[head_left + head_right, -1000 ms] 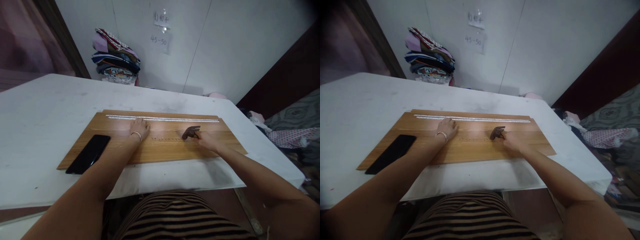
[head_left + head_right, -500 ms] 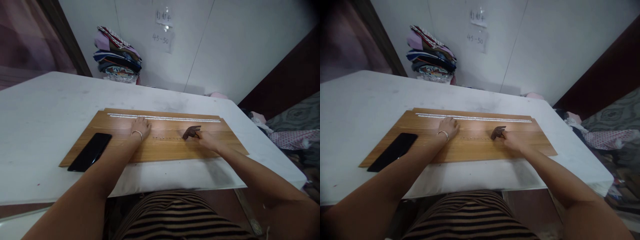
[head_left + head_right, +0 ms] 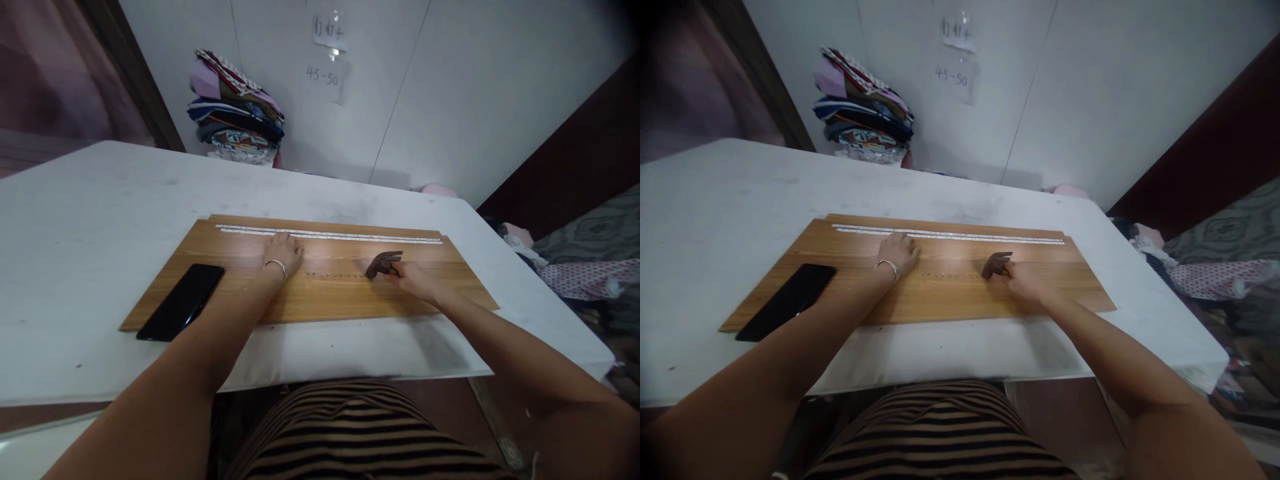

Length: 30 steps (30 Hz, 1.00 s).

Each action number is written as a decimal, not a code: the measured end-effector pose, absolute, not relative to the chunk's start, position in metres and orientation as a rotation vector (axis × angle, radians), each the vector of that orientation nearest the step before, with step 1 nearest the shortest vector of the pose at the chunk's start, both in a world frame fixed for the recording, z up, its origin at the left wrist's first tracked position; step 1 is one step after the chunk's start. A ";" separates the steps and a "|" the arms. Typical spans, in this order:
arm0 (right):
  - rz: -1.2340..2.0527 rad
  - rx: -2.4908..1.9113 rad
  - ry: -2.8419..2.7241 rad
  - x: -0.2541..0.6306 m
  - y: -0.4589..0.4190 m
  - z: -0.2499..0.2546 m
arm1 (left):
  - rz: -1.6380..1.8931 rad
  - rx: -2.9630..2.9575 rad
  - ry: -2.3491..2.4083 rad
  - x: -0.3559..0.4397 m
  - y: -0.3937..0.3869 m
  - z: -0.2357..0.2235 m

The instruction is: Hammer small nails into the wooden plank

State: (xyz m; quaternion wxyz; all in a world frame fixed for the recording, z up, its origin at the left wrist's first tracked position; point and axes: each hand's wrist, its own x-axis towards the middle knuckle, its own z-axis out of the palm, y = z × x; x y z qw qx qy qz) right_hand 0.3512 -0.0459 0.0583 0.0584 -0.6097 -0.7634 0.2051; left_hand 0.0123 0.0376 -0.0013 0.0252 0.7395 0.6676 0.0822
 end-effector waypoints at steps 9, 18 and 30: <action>0.608 -1.935 -2.295 0.351 -0.048 0.059 | 0.277 2.318 2.091 0.011 0.040 -0.011; 0.577 -1.883 -2.283 0.359 -0.045 0.050 | 0.300 2.332 2.079 0.011 0.039 -0.012; 0.550 -1.960 -2.304 0.350 -0.047 0.062 | 0.233 2.325 2.083 0.013 0.038 -0.003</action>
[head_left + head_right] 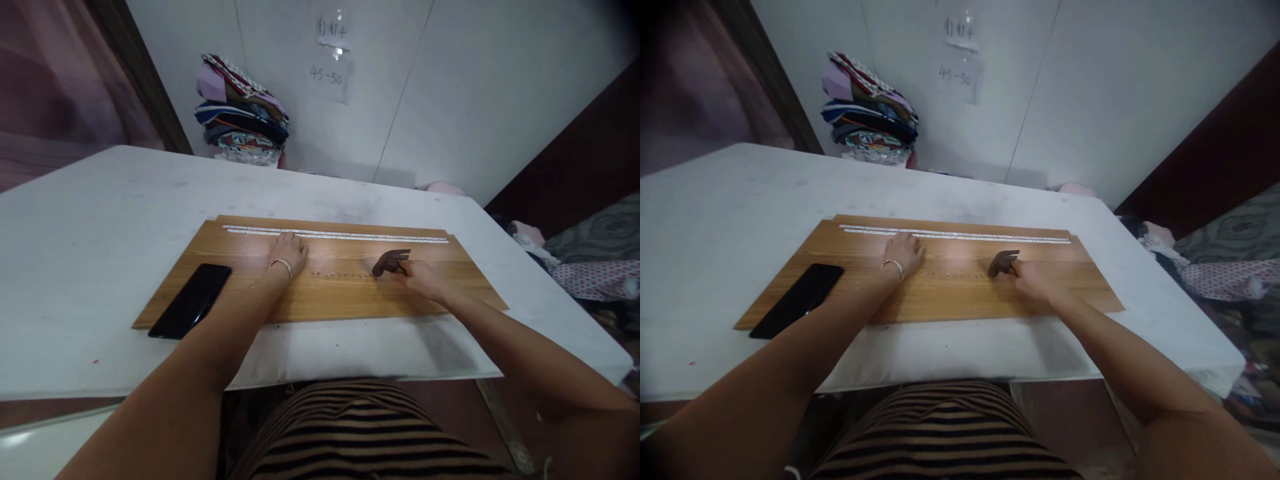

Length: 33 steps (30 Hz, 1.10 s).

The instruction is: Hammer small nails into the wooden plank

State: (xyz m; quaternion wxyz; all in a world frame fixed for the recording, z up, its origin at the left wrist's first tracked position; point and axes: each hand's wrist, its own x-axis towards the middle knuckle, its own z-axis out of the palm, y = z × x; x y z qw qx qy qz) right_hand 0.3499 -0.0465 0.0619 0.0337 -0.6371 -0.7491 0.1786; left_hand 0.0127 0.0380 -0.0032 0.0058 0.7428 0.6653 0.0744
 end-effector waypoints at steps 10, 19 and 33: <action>0.565 -1.936 -2.353 0.349 -0.046 0.060 | 0.239 2.318 2.082 0.013 0.038 -0.002; 0.601 -1.906 -2.327 0.351 -0.046 0.059 | 0.250 2.319 2.077 0.012 0.039 -0.004; 0.615 -1.882 -2.333 0.350 -0.048 0.062 | 0.242 2.309 2.094 0.012 0.039 -0.004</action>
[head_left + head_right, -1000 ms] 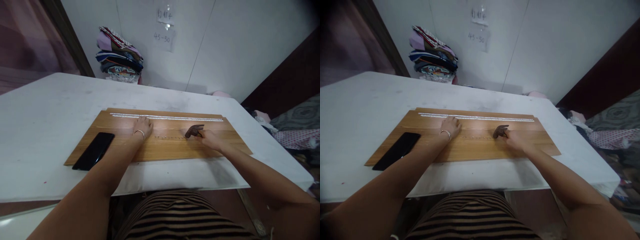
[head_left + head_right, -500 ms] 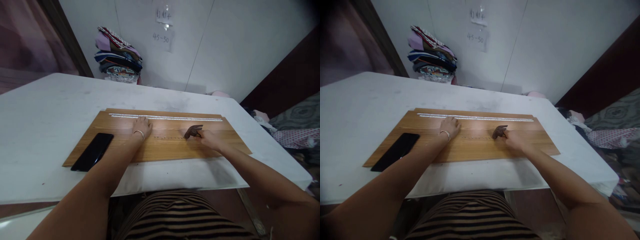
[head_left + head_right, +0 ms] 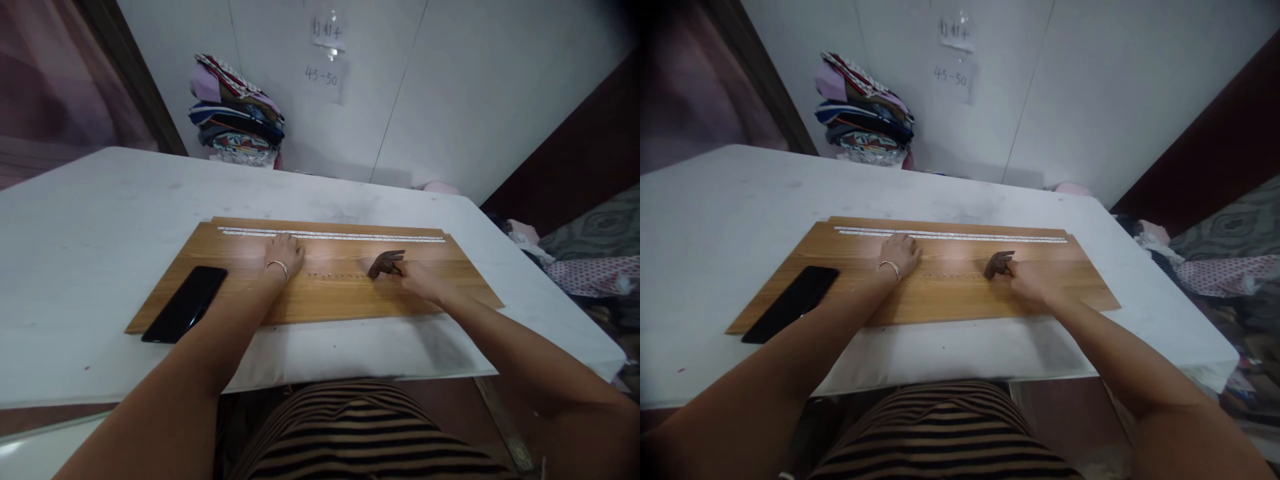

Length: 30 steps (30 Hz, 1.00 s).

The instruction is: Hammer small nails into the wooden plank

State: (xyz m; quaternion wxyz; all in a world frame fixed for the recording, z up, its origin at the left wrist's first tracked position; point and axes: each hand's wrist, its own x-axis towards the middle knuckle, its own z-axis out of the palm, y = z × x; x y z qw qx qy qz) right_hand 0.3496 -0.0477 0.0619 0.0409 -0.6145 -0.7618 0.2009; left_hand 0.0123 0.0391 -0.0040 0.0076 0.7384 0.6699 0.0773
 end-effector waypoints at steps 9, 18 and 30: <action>0.587 -1.896 -2.314 0.350 -0.048 0.063 | 0.250 2.322 2.084 0.013 0.037 -0.002; 0.594 -1.886 -2.339 0.350 -0.047 0.061 | 0.254 2.313 2.086 0.013 0.038 -0.002; 0.622 -1.873 -2.327 0.351 -0.046 0.059 | 0.240 2.311 2.083 0.013 0.037 0.001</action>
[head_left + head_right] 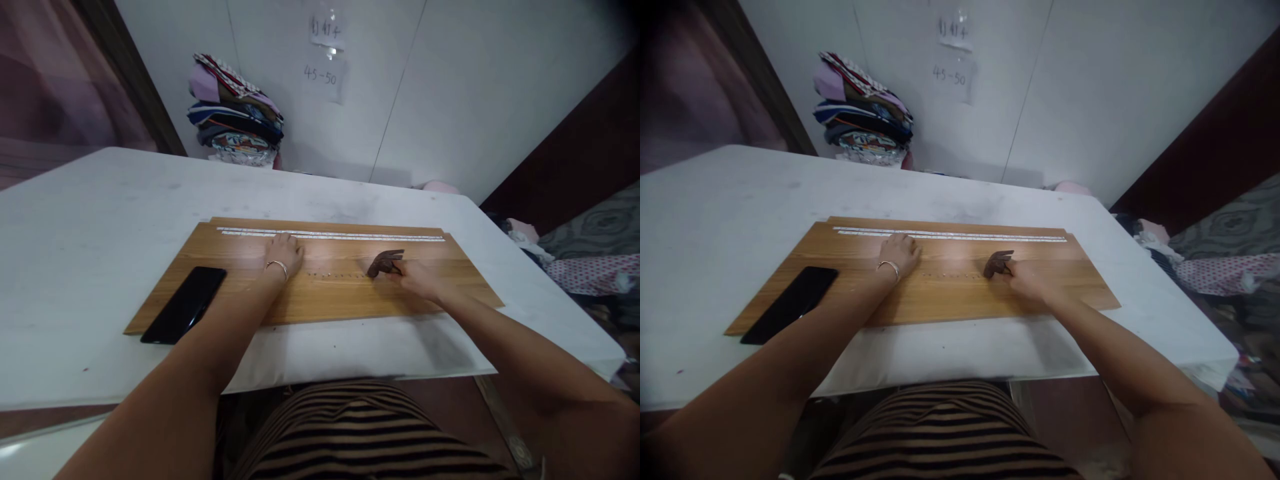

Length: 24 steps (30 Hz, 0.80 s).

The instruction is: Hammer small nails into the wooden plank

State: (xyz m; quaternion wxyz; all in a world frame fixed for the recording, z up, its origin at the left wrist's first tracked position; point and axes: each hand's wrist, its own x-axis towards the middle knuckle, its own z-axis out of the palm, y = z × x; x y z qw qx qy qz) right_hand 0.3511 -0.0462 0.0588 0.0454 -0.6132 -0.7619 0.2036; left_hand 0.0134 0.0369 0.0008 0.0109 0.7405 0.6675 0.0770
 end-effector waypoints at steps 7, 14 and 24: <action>0.587 -1.882 -2.324 0.354 -0.045 0.060 | 0.270 2.302 2.100 0.013 0.040 -0.005; 0.622 -1.877 -2.298 0.349 -0.047 0.060 | 0.251 2.311 2.094 0.013 0.039 -0.002; 0.633 -1.913 -2.351 0.346 -0.049 0.070 | 0.249 2.343 2.065 0.014 0.037 0.000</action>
